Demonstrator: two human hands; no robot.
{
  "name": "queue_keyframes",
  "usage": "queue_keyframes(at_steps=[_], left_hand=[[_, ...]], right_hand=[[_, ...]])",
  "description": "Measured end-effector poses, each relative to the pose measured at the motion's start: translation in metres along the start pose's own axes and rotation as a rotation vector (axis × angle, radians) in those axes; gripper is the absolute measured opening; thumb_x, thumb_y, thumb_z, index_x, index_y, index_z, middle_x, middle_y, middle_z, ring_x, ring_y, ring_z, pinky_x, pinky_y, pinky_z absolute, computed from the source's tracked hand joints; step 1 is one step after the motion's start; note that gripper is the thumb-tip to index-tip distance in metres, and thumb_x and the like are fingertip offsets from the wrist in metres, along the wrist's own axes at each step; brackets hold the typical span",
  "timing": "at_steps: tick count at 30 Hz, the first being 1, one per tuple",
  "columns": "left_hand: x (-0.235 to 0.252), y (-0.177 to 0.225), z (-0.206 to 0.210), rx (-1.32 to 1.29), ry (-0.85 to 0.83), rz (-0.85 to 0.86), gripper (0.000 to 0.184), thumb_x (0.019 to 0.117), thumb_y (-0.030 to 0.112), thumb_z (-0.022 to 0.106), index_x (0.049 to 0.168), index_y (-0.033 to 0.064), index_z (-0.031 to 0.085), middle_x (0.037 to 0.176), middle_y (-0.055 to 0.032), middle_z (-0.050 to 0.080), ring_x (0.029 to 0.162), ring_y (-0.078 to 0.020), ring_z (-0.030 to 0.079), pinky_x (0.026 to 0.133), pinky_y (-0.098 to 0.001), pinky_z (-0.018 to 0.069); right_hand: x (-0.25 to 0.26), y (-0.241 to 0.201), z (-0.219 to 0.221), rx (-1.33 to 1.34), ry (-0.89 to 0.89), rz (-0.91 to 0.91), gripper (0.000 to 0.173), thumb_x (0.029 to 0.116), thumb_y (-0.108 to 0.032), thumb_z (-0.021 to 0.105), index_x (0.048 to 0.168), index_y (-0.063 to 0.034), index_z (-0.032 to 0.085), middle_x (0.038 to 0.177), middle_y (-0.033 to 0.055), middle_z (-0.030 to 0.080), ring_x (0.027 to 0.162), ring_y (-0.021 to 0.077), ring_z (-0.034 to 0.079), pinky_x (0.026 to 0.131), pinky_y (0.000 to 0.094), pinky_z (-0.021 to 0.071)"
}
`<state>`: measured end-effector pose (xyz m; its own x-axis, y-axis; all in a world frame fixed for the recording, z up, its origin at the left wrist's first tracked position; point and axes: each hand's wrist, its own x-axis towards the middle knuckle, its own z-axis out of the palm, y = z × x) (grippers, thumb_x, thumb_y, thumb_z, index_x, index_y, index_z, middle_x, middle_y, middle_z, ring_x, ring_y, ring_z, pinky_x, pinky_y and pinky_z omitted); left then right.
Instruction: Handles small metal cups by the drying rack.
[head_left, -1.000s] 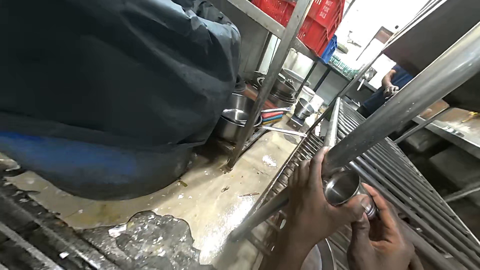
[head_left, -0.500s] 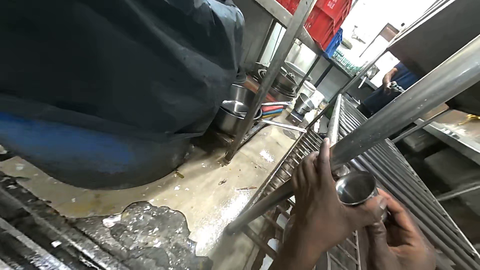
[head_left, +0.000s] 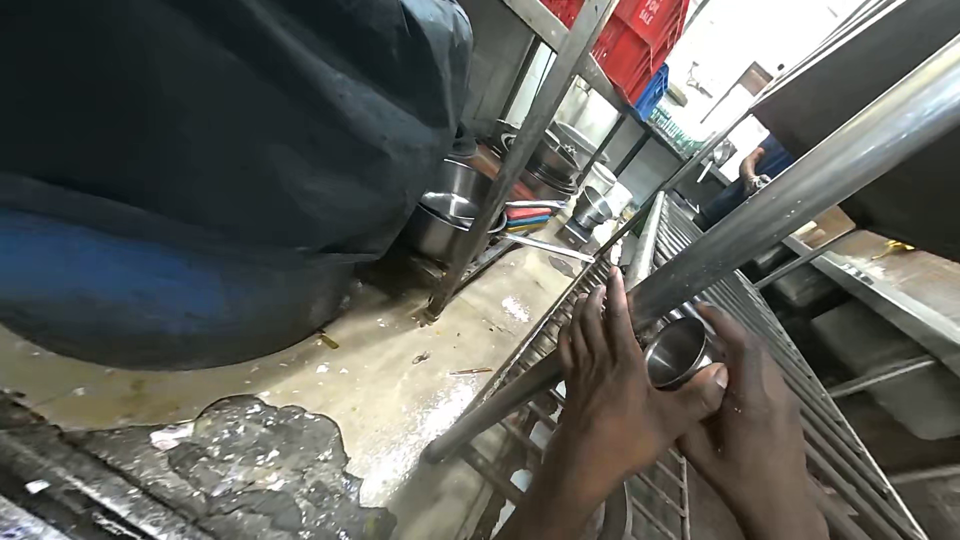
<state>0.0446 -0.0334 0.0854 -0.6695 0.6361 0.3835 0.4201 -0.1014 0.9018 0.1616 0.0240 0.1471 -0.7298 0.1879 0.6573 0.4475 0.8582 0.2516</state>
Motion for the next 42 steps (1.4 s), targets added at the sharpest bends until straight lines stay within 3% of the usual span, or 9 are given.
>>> queue_keyframes(at_steps=[4,6,9,13,22,27,34,40,42], left_hand=[[0.002,-0.009,0.001,0.012,0.035,0.101,0.130,0.0704,0.092,0.055,0.166,0.0154,0.011,0.157,-0.0140,0.040,0.141,-0.0322,0.041,0.116,-0.0556,0.0314],[0.009,-0.021,0.002,-0.057,0.079,0.191,0.127,0.0698,0.096,0.049,0.164,0.0158,0.021,0.144,-0.0119,0.052,0.128,-0.0286,0.054,0.105,-0.0533,0.0446],[0.023,-0.048,0.002,-0.182,0.089,0.298,0.115,0.0720,0.096,0.044,0.153,0.0146,0.045,0.121,-0.0050,0.067,0.103,-0.0178,0.067,0.085,-0.0450,0.0583],[0.029,-0.068,0.016,-0.193,0.187,0.363,0.115,0.0672,0.098,0.047,0.137,0.0072,0.058,0.094,-0.0022,0.071,0.078,-0.0121,0.068,0.064,-0.0378,0.0587],[0.032,-0.074,0.022,-0.236,0.256,0.400,0.113,0.0652,0.096,0.052,0.127,0.0026,0.060,0.083,-0.0008,0.069,0.069,-0.0093,0.065,0.059,-0.0342,0.0567],[0.029,-0.076,0.022,-0.284,0.247,0.404,0.112,0.0684,0.098,0.047,0.125,0.0017,0.060,0.086,-0.0025,0.069,0.071,-0.0091,0.064,0.060,-0.0325,0.0567],[0.029,-0.079,0.025,-0.319,0.256,0.392,0.106,0.0753,0.097,0.038,0.123,0.0045,0.060,0.080,0.0002,0.066,0.066,-0.0060,0.063,0.056,-0.0290,0.0547],[0.030,-0.080,0.027,-0.288,0.272,0.355,0.098,0.0816,0.093,0.034,0.121,0.0071,0.060,0.078,0.0015,0.063,0.064,-0.0057,0.060,0.055,-0.0288,0.0536],[0.030,-0.080,0.028,-0.282,0.289,0.346,0.093,0.0843,0.091,0.034,0.120,0.0080,0.060,0.076,0.0026,0.061,0.062,-0.0048,0.058,0.054,-0.0275,0.0522]], right_hand=[[0.000,0.019,0.000,0.083,-0.023,-0.088,0.058,0.0925,-0.053,0.055,0.140,-0.0194,0.054,0.101,0.0065,0.065,0.085,0.0185,0.064,0.068,0.0389,0.0549],[0.001,0.026,-0.003,0.069,-0.037,-0.085,0.056,0.0909,-0.056,0.057,0.130,-0.0152,0.056,0.095,0.0029,0.064,0.078,0.0123,0.062,0.063,0.0344,0.0541],[0.011,0.020,0.000,0.065,-0.052,-0.081,0.063,0.0876,-0.059,0.060,0.127,-0.0093,0.056,0.091,0.0040,0.065,0.075,0.0130,0.063,0.061,0.0345,0.0539],[0.013,0.021,-0.005,0.065,-0.098,-0.098,0.067,0.0875,-0.061,0.061,0.129,-0.0084,0.055,0.094,0.0041,0.064,0.078,0.0137,0.063,0.064,0.0344,0.0545],[0.017,0.022,-0.008,0.096,-0.137,-0.122,0.064,0.0869,-0.056,0.064,0.126,-0.0071,0.055,0.094,0.0027,0.064,0.083,0.0105,0.062,0.071,0.0299,0.0540],[0.023,0.025,-0.011,0.072,-0.157,-0.142,0.066,0.0849,-0.054,0.064,0.127,-0.0039,0.055,0.097,0.0061,0.065,0.088,0.0138,0.063,0.076,0.0320,0.0545],[0.031,0.022,-0.013,0.151,-0.217,-0.099,0.060,0.0832,-0.052,0.067,0.124,-0.0090,0.056,0.093,-0.0015,0.063,0.082,0.0071,0.061,0.070,0.0266,0.0534],[0.035,0.028,-0.010,0.275,-0.231,-0.016,0.061,0.0813,-0.050,0.071,0.122,-0.0077,0.055,0.088,-0.0011,0.062,0.074,0.0055,0.061,0.062,0.0254,0.0534],[0.036,0.034,-0.011,0.330,-0.272,-0.018,0.059,0.0816,-0.047,0.072,0.124,-0.0097,0.053,0.092,-0.0026,0.061,0.078,0.0030,0.061,0.066,0.0226,0.0541]])
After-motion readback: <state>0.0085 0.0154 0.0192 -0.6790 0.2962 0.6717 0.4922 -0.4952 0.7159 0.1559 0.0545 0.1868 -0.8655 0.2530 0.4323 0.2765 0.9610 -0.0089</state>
